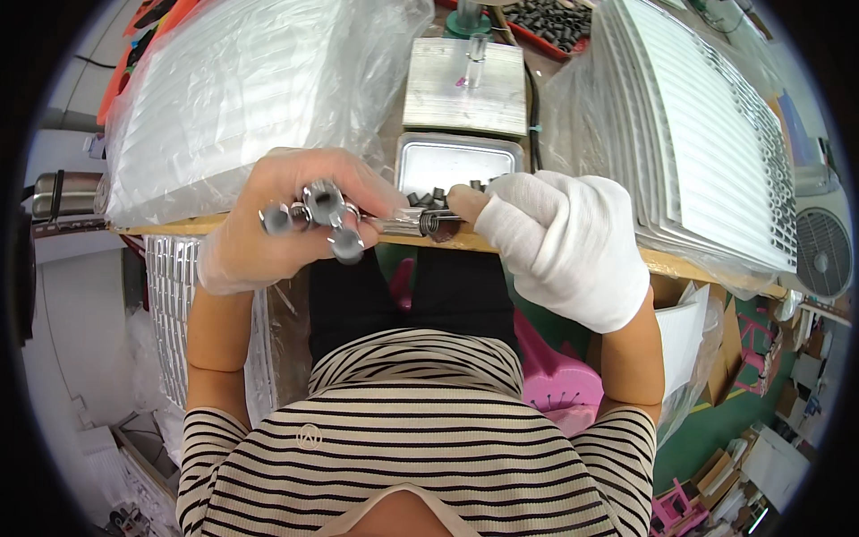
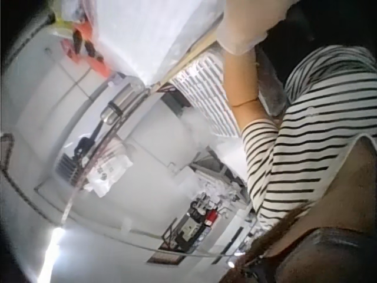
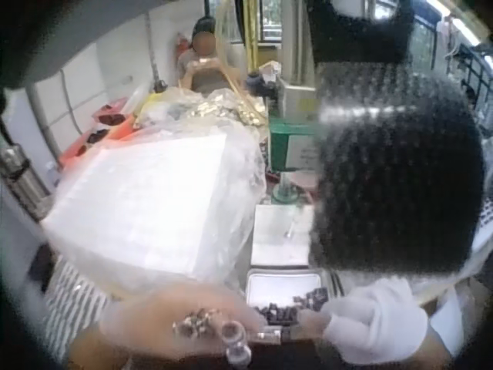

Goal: Assembling small metal components using manual tools and a machine.

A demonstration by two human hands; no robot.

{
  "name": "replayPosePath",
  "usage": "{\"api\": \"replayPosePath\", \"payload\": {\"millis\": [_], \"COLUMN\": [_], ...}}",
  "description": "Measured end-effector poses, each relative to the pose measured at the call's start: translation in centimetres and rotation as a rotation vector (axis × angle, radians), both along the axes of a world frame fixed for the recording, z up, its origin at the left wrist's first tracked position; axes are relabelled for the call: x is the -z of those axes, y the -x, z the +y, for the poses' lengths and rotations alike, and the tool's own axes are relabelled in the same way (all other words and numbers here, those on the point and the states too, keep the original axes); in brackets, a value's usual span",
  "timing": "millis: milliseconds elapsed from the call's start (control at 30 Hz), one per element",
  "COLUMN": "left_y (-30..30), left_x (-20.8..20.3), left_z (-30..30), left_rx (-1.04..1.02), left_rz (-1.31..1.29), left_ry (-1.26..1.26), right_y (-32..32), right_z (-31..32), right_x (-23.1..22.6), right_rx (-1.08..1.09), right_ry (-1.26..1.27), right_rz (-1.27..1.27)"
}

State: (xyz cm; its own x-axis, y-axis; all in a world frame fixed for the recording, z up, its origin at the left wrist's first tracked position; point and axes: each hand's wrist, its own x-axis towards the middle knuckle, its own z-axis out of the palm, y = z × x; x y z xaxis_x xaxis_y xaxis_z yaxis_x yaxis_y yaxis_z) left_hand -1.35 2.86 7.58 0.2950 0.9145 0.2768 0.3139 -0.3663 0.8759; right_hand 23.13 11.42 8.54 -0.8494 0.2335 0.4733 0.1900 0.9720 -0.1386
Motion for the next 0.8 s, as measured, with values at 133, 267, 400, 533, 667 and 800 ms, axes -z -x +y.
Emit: {"api": "replayPosePath", "payload": {"millis": [133,267,400,533,667,800], "left_y": [-2.2,-4.7,-5.6,-6.1,-6.6,-6.2], "left_x": [0.8,3.1,4.7,4.8,4.5,4.2], "left_z": [0.5,0.5,0.8,0.8,1.6,1.7], "left_rx": [-0.016,-0.102,-0.182,-0.256,-0.114,-0.145], "left_rz": [-0.339,-0.543,-0.694,-0.818,-0.802,-0.840], "left_ry": [0.522,0.685,0.596,0.570,0.565,0.575], "right_y": [-0.7,-2.2,-5.5,-8.7,-18.5,-17.4], "right_z": [0.1,1.5,5.2,15.6,29.8,31.1], "right_x": [-1.1,-2.6,-4.4,-4.7,-3.1,-2.2], "right_rx": [-0.033,0.092,0.266,0.875,0.922,1.057], "right_ry": [0.000,0.078,0.000,0.198,-0.238,-0.208], "right_rz": [-0.131,-0.266,-0.160,-0.087,-0.403,-0.525]}}
